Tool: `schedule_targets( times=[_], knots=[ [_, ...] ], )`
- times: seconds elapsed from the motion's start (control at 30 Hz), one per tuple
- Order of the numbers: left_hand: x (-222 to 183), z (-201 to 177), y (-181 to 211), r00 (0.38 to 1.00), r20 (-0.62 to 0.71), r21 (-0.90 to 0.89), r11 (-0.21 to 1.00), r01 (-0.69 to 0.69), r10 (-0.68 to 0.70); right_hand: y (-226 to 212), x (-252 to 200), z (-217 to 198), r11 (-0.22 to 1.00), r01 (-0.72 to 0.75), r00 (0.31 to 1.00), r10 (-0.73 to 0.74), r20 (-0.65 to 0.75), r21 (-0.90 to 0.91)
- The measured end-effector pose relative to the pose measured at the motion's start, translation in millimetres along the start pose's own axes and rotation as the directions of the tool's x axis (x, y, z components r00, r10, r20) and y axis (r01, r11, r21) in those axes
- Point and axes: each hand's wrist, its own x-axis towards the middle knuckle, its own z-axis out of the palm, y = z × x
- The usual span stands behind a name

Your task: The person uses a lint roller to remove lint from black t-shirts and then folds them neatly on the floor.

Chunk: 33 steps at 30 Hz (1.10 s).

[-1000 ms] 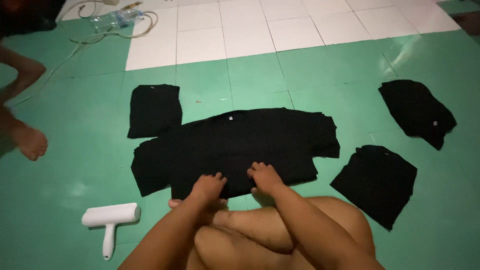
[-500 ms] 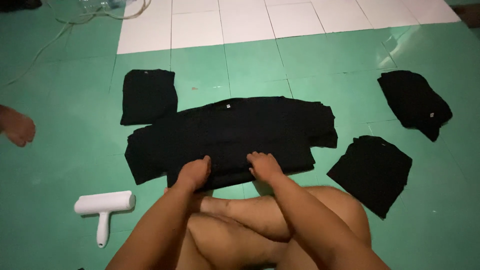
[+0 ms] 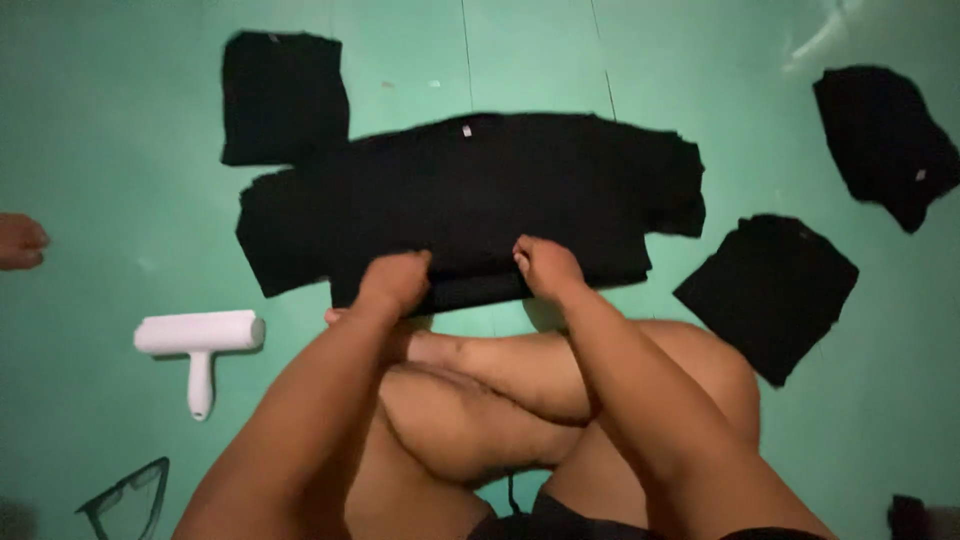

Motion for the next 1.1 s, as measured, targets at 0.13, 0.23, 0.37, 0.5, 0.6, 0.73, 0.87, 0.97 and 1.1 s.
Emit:
schedule_targets(
  times=[0.13,0.23,0.37,0.5,0.6,0.73,0.87,0.97,1.1],
  knots=[
    [-7,3,-14,0.989,0.039,-0.004,0.989,0.144,-0.144,4,-4,7,1.0,0.028,0.999,-0.028,-0.03,-0.006],
    [-27,-10,-23,0.986,0.034,0.045,0.986,0.161,-0.162,-2,-3,2,1.0,0.009,1.0,-0.008,-0.03,0.027],
    [-31,-43,-23,0.893,0.289,0.192,0.935,0.298,-0.344,11,1,18,0.998,0.037,0.997,-0.04,-0.066,-0.05],
    [-36,-111,6,0.783,0.437,0.152,0.895,0.42,-0.442,5,3,25,0.996,0.002,1.0,-0.003,-0.017,-0.086],
    [-23,-120,-8,0.608,0.649,0.166,0.865,0.473,-0.457,1,3,26,0.992,-0.018,0.999,0.013,-0.043,-0.127],
    [-3,-50,-97,0.626,0.686,0.05,0.882,0.468,-0.37,2,5,32,0.999,-0.013,0.999,0.012,-0.033,-0.049],
    [-14,-11,-153,0.646,0.666,-0.026,0.853,0.521,-0.374,-8,5,22,0.997,-0.079,0.995,0.078,0.069,0.006],
    [10,47,-167,0.655,0.65,-0.08,0.823,0.562,-0.385,-14,-1,7,0.998,-0.064,0.99,0.064,0.124,-0.01],
    [47,113,-212,0.349,0.774,0.235,0.752,0.615,-0.528,-14,2,19,0.996,-0.09,0.992,0.09,0.09,-0.01]
  ],
)
